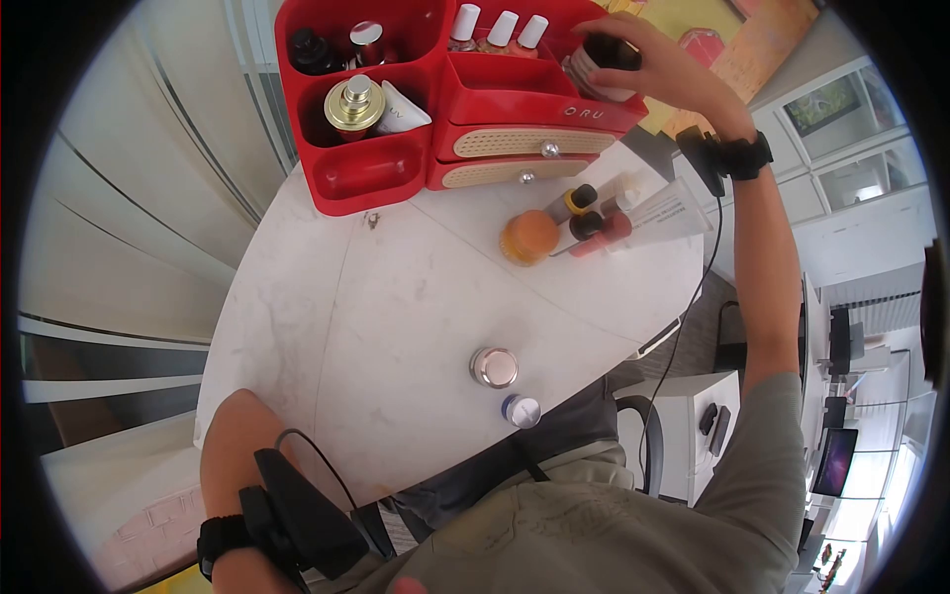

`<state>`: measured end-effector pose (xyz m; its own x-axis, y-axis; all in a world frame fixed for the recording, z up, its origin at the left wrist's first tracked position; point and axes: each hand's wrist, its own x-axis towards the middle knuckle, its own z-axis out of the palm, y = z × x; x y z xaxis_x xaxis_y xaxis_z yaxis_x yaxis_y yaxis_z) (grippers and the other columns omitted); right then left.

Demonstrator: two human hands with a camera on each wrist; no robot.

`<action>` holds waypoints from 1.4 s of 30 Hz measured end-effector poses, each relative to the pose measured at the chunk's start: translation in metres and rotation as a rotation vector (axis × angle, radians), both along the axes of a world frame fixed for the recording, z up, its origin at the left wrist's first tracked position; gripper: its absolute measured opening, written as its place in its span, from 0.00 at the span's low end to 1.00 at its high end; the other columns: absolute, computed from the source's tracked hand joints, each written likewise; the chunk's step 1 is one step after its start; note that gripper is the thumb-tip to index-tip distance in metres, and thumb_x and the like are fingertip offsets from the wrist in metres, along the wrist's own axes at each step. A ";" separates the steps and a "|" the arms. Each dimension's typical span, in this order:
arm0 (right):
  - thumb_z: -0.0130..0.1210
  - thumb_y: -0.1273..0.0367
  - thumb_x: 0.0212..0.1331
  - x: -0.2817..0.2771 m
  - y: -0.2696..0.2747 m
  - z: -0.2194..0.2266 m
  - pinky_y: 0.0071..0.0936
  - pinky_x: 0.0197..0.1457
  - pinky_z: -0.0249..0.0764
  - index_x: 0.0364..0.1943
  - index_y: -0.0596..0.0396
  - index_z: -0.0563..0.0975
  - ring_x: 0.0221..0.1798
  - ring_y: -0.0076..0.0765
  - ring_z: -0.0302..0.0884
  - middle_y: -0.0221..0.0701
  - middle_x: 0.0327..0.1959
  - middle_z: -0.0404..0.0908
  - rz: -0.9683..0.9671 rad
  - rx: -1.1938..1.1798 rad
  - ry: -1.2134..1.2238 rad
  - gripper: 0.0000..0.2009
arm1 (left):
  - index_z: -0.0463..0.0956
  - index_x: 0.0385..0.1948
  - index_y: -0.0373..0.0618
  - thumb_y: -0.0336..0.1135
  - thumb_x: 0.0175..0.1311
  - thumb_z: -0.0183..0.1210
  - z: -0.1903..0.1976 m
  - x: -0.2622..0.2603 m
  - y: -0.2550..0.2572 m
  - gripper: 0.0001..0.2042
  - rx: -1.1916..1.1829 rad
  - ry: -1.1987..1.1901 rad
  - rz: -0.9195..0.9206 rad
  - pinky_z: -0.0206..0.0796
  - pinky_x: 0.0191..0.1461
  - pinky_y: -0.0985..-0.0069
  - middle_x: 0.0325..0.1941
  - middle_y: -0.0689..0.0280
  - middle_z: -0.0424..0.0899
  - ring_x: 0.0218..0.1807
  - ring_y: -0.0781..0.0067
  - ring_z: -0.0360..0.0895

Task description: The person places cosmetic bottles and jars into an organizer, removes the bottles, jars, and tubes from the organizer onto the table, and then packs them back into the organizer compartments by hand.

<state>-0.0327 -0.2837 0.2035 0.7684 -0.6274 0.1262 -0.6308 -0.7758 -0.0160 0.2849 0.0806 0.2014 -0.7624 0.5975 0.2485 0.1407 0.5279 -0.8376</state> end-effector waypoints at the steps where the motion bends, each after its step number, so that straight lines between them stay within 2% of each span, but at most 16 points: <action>1: 0.61 0.63 0.68 0.000 -0.001 0.000 0.37 0.69 0.77 0.66 0.42 0.74 0.70 0.43 0.73 0.34 0.68 0.75 0.030 -0.041 0.021 0.22 | 0.72 0.15 0.45 0.41 0.71 0.50 0.000 0.000 0.000 0.21 0.009 -0.012 -0.003 0.66 0.23 0.84 0.14 0.68 0.79 0.19 0.77 0.78; 6: 0.58 0.65 0.69 0.010 0.002 -0.002 0.36 0.69 0.77 0.66 0.42 0.74 0.69 0.44 0.73 0.37 0.67 0.75 0.106 -0.141 0.117 0.21 | 0.72 0.15 0.45 0.40 0.72 0.49 0.004 0.000 -0.001 0.20 -0.031 0.021 0.010 0.66 0.23 0.85 0.14 0.68 0.79 0.19 0.77 0.77; 8: 0.57 0.65 0.69 0.013 0.003 -0.008 0.35 0.68 0.77 0.66 0.43 0.74 0.68 0.44 0.74 0.38 0.67 0.75 0.116 -0.152 0.114 0.21 | 0.72 0.16 0.44 0.40 0.73 0.49 0.000 0.000 0.001 0.20 0.050 -0.007 0.004 0.66 0.23 0.85 0.14 0.68 0.79 0.18 0.77 0.77; 11: 0.58 0.68 0.67 0.026 0.012 -0.011 0.36 0.61 0.80 0.59 0.46 0.80 0.64 0.43 0.77 0.36 0.62 0.78 0.116 -0.242 0.043 0.17 | 0.73 0.16 0.44 0.41 0.73 0.49 0.001 0.000 0.000 0.20 0.056 -0.026 0.000 0.65 0.23 0.85 0.14 0.68 0.79 0.19 0.78 0.77; 13: 0.65 0.64 0.60 0.049 0.041 0.002 0.37 0.56 0.78 0.55 0.56 0.79 0.51 0.48 0.79 0.43 0.50 0.79 -0.090 -0.215 0.152 0.20 | 0.73 0.17 0.44 0.41 0.73 0.49 0.002 0.000 -0.001 0.20 0.029 -0.034 -0.003 0.65 0.23 0.85 0.15 0.68 0.79 0.19 0.78 0.77; 14: 0.65 0.64 0.60 0.054 0.045 0.003 0.37 0.56 0.78 0.55 0.56 0.79 0.51 0.48 0.79 0.43 0.50 0.79 -0.092 -0.214 0.153 0.20 | 0.73 0.17 0.44 0.41 0.72 0.49 0.002 0.000 -0.001 0.20 0.002 -0.044 -0.006 0.65 0.23 0.85 0.15 0.68 0.80 0.19 0.78 0.78; 16: 0.63 0.65 0.59 0.062 0.051 0.003 0.41 0.54 0.78 0.47 0.56 0.83 0.50 0.53 0.78 0.44 0.48 0.77 -0.193 -0.211 0.193 0.14 | 0.73 0.17 0.44 0.41 0.72 0.49 0.003 0.000 -0.002 0.20 0.018 -0.052 -0.012 0.65 0.23 0.85 0.15 0.68 0.80 0.20 0.78 0.78; 19: 0.63 0.67 0.58 0.064 0.045 -0.006 0.41 0.52 0.78 0.41 0.57 0.85 0.50 0.52 0.78 0.44 0.49 0.77 -0.164 -0.285 0.255 0.10 | 0.73 0.17 0.44 0.41 0.72 0.49 0.003 0.001 -0.001 0.20 0.023 -0.058 -0.002 0.65 0.23 0.85 0.16 0.68 0.80 0.20 0.77 0.78; 23: 0.62 0.68 0.59 0.062 0.037 -0.016 0.42 0.50 0.78 0.40 0.59 0.85 0.48 0.52 0.78 0.43 0.46 0.78 -0.121 -0.330 0.269 0.09 | 0.74 0.17 0.44 0.41 0.72 0.49 0.001 0.001 0.001 0.19 0.012 -0.076 -0.026 0.65 0.23 0.85 0.15 0.68 0.80 0.19 0.77 0.77; 25: 0.60 0.70 0.62 0.054 0.013 -0.032 0.41 0.53 0.81 0.49 0.50 0.84 0.59 0.44 0.79 0.33 0.55 0.79 -0.124 -0.427 0.296 0.12 | 0.74 0.17 0.44 0.41 0.72 0.50 0.001 0.001 0.002 0.19 0.035 -0.062 -0.005 0.65 0.23 0.85 0.15 0.68 0.80 0.19 0.77 0.77; 28: 0.60 0.72 0.59 0.052 0.014 -0.035 0.44 0.49 0.80 0.43 0.51 0.86 0.55 0.44 0.80 0.32 0.49 0.80 -0.115 -0.423 0.235 0.10 | 0.74 0.17 0.44 0.40 0.72 0.50 0.003 0.002 0.001 0.19 0.040 -0.059 0.009 0.65 0.23 0.85 0.16 0.68 0.80 0.20 0.77 0.78; 31: 0.59 0.72 0.60 0.048 0.014 -0.035 0.45 0.48 0.80 0.43 0.50 0.87 0.53 0.45 0.80 0.33 0.46 0.80 -0.016 -0.463 0.183 0.10 | 0.74 0.18 0.43 0.41 0.72 0.51 0.004 0.001 0.000 0.19 0.011 -0.073 -0.003 0.66 0.23 0.85 0.16 0.68 0.80 0.20 0.77 0.78; 35: 0.60 0.69 0.64 0.063 0.033 -0.020 0.41 0.51 0.79 0.47 0.52 0.85 0.52 0.44 0.82 0.31 0.47 0.82 -0.084 -0.425 0.232 0.10 | 0.74 0.18 0.44 0.41 0.71 0.51 0.004 0.000 0.000 0.19 -0.028 -0.096 -0.026 0.66 0.23 0.85 0.16 0.68 0.81 0.20 0.77 0.78; 37: 0.60 0.70 0.62 0.070 0.049 -0.011 0.42 0.49 0.78 0.39 0.60 0.84 0.44 0.53 0.79 0.44 0.43 0.80 -0.079 -0.350 0.140 0.08 | 0.74 0.17 0.44 0.41 0.71 0.51 0.003 0.000 0.000 0.19 -0.002 -0.077 -0.022 0.66 0.23 0.85 0.16 0.69 0.80 0.20 0.78 0.78; 41: 0.58 0.70 0.64 0.071 0.056 -0.008 0.43 0.48 0.78 0.39 0.62 0.83 0.42 0.54 0.80 0.46 0.40 0.81 -0.098 -0.351 0.110 0.08 | 0.74 0.17 0.45 0.42 0.72 0.50 0.002 -0.001 -0.003 0.20 0.052 -0.035 -0.020 0.65 0.23 0.85 0.15 0.69 0.80 0.19 0.78 0.77; 42: 0.58 0.70 0.65 0.072 0.055 -0.008 0.43 0.48 0.78 0.40 0.63 0.82 0.43 0.54 0.81 0.47 0.40 0.81 -0.086 -0.328 -0.022 0.09 | 0.74 0.17 0.45 0.42 0.72 0.50 0.002 -0.002 -0.003 0.20 0.052 -0.035 -0.019 0.65 0.23 0.85 0.15 0.69 0.80 0.19 0.78 0.77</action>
<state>0.0390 -0.2284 0.1956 0.7092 -0.6130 0.3483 -0.6964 -0.6859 0.2111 0.2833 0.0775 0.2033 -0.7597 0.5991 0.2529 0.1797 0.5672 -0.8037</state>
